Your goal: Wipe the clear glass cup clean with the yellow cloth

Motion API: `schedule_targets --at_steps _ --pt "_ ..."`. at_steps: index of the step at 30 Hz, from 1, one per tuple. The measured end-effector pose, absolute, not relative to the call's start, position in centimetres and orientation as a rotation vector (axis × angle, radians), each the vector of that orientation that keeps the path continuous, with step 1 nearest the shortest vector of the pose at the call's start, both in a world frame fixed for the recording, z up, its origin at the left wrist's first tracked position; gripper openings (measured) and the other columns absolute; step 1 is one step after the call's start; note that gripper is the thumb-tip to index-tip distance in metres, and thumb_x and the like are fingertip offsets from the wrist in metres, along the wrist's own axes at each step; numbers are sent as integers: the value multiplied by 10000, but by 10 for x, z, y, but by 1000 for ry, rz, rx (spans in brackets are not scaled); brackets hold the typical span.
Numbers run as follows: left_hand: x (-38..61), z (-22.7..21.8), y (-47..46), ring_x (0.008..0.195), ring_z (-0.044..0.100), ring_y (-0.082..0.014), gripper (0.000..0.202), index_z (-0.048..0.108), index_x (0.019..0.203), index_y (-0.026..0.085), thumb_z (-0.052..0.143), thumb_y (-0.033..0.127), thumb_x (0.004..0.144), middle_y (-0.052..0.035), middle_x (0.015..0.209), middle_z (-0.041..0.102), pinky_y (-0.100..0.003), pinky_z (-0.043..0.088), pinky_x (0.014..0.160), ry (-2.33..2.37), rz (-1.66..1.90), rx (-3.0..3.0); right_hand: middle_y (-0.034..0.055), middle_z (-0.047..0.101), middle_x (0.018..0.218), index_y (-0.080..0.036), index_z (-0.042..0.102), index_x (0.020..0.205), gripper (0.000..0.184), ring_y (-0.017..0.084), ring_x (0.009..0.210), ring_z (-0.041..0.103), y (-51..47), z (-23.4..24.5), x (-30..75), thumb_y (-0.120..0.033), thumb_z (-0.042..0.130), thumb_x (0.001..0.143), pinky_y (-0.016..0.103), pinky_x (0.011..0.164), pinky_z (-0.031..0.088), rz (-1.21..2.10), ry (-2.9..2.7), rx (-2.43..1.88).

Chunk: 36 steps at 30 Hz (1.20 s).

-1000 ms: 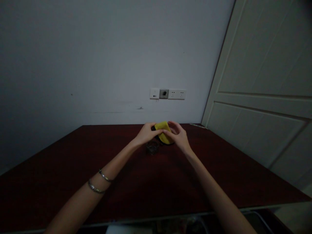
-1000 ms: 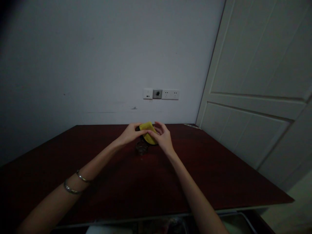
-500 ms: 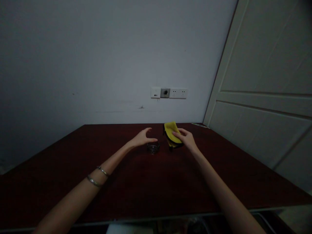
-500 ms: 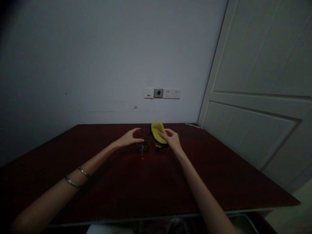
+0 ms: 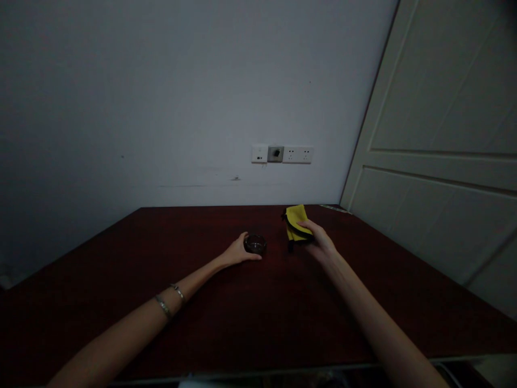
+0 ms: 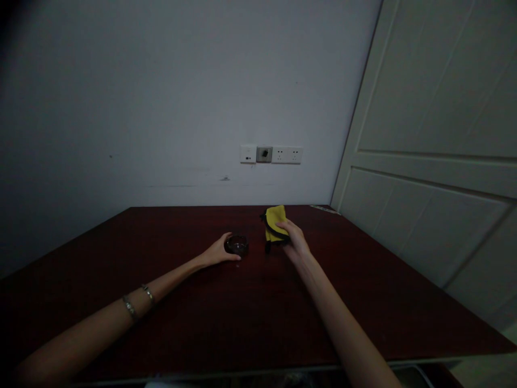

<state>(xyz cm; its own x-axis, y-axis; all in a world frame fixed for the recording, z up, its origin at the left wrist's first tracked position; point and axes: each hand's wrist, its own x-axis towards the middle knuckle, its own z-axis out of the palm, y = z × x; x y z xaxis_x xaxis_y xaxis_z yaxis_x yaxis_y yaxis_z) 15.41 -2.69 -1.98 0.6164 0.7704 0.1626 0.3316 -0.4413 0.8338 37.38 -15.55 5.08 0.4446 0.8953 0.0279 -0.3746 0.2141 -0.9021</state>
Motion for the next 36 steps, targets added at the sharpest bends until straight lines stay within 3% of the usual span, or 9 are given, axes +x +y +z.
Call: schedule_targets --at_steps 4,10,14,17,19,22,26,33,36 --pt "157 -18 -33 1214 517 -334 1040 402 1325 110 852 441 448 -201 1292 552 -441 375 1050 896 723 2029 43 706 703 -149 652 887 270 166 561 641 -152 50 367 -176 662 619 269 517 510 962 -721 -1057" --pt "162 -22 -29 1123 577 -333 923 495 1232 116 839 467 450 -182 1183 623 -429 428 982 969 754 2030 43 713 722 -140 643 987 403 190 621 665 -138 40 367 -186 660 588 286 570 524 797 -889 -1212" --pt "162 -23 -29 1065 607 -320 812 553 1130 130 840 458 445 -157 1109 654 -414 453 942 962 770 2023 76 712 932 -148 619 1062 451 227 823 669 -131 37 371 -160 625 611 377 761 532 558 -1090 -1279" --pt "161 -23 -32 1031 622 -298 777 533 1109 136 840 422 455 -142 1083 657 -399 467 916 927 800 2006 85 659 1125 -178 619 1103 486 244 1044 585 -133 41 371 -78 584 629 456 968 423 344 -1305 -1270" --pt "162 -22 -33 1011 626 -278 776 489 1109 139 835 402 467 -134 1077 649 -386 475 898 887 837 1996 66 634 1200 -218 630 1112 506 235 1111 527 -135 45 370 -27 559 649 471 1024 367 254 -1461 -1237" --pt "167 -17 -34 982 626 -252 755 404 1094 149 814 390 507 -128 1065 629 -374 484 868 833 910 1978 81 577 1311 -225 576 1211 524 236 1142 487 -138 54 369 5 505 745 481 979 403 -90 -1897 -1201" --pt "174 -5 -34 981 608 -242 699 361 1049 171 794 389 545 -111 1052 603 -377 478 858 785 989 1990 151 532 1351 -136 474 1315 433 289 1182 489 -133 64 368 -91 457 885 489 867 465 -750 -2442 -1105" --pt "169 4 -41 936 596 -229 706 356 1054 185 807 347 536 -81 1009 586 -361 485 815 686 996 2126 123 596 1286 -115 529 1254 340 216 1236 514 -116 76 368 -121 402 939 400 977 429 -1041 -2680 -754" --pt "165 4 -45 929 595 -225 702 346 1065 179 798 319 545 -86 1013 579 -358 489 808 646 961 2140 129 579 1305 -110 546 1231 326 224 1191 549 -116 78 367 -121 411 934 389 907 469 -1114 -2713 -680"
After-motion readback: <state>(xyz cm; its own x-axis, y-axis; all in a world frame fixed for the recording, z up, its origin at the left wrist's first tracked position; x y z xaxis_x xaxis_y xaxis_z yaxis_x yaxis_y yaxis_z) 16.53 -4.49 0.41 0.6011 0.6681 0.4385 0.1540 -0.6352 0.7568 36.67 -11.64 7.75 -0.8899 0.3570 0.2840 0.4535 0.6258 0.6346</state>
